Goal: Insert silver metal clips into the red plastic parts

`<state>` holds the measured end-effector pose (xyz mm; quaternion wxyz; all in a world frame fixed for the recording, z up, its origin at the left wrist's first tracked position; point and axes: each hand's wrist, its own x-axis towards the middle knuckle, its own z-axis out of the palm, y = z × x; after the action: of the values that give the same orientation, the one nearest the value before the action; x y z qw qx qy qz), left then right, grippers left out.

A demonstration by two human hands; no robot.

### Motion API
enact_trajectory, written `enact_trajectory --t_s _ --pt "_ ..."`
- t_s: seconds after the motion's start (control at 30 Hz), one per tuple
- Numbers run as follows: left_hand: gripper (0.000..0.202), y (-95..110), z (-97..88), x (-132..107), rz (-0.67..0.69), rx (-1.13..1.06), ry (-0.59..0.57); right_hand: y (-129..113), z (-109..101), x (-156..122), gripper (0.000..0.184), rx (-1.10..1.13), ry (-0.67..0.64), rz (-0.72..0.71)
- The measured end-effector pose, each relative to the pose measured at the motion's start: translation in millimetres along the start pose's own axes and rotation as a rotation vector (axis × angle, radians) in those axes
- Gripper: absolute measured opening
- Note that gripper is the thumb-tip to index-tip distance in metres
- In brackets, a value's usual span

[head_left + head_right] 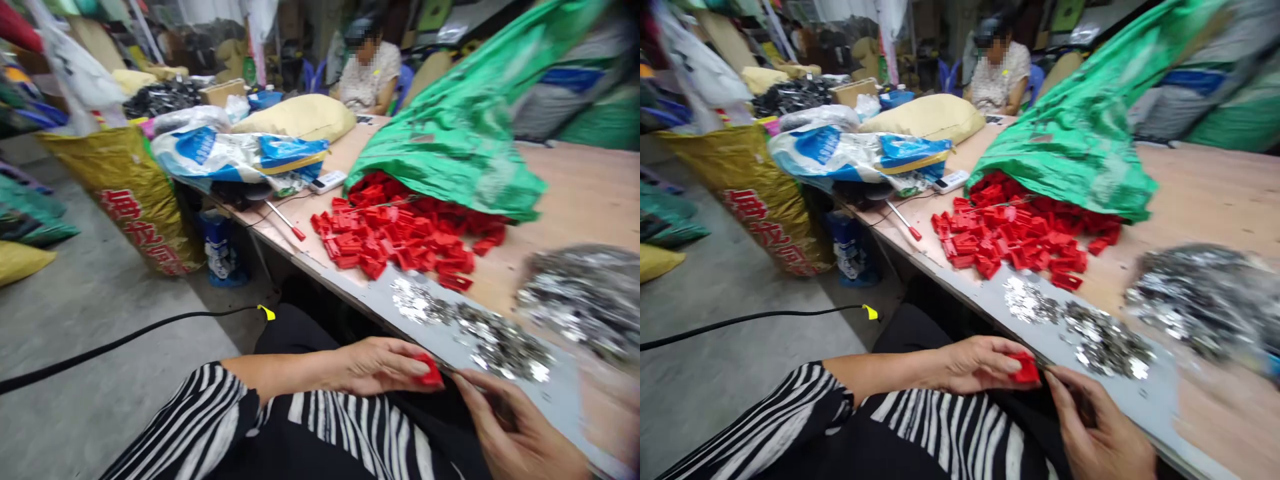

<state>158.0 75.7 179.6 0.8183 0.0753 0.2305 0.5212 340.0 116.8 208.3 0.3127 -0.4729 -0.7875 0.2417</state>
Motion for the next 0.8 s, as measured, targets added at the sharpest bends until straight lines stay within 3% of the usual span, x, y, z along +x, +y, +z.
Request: enact_trajectory --t_s 0.13,0.33,0.8 --pt "0.035 3.3 6.4 -13.7 0.058 -0.052 0.005 -10.5 -2.2 0.8 0.024 -0.039 0.032 -0.065" --pt "0.030 -2.3 6.9 -13.4 0.034 -0.006 0.007 -12.0 -1.7 -5.5 0.010 -0.023 0.010 -0.195" --pt "0.042 -3.5 9.9 -10.9 0.090 0.173 0.081 -10.2 -0.7 -5.4 0.013 -0.026 -0.107 -0.272"
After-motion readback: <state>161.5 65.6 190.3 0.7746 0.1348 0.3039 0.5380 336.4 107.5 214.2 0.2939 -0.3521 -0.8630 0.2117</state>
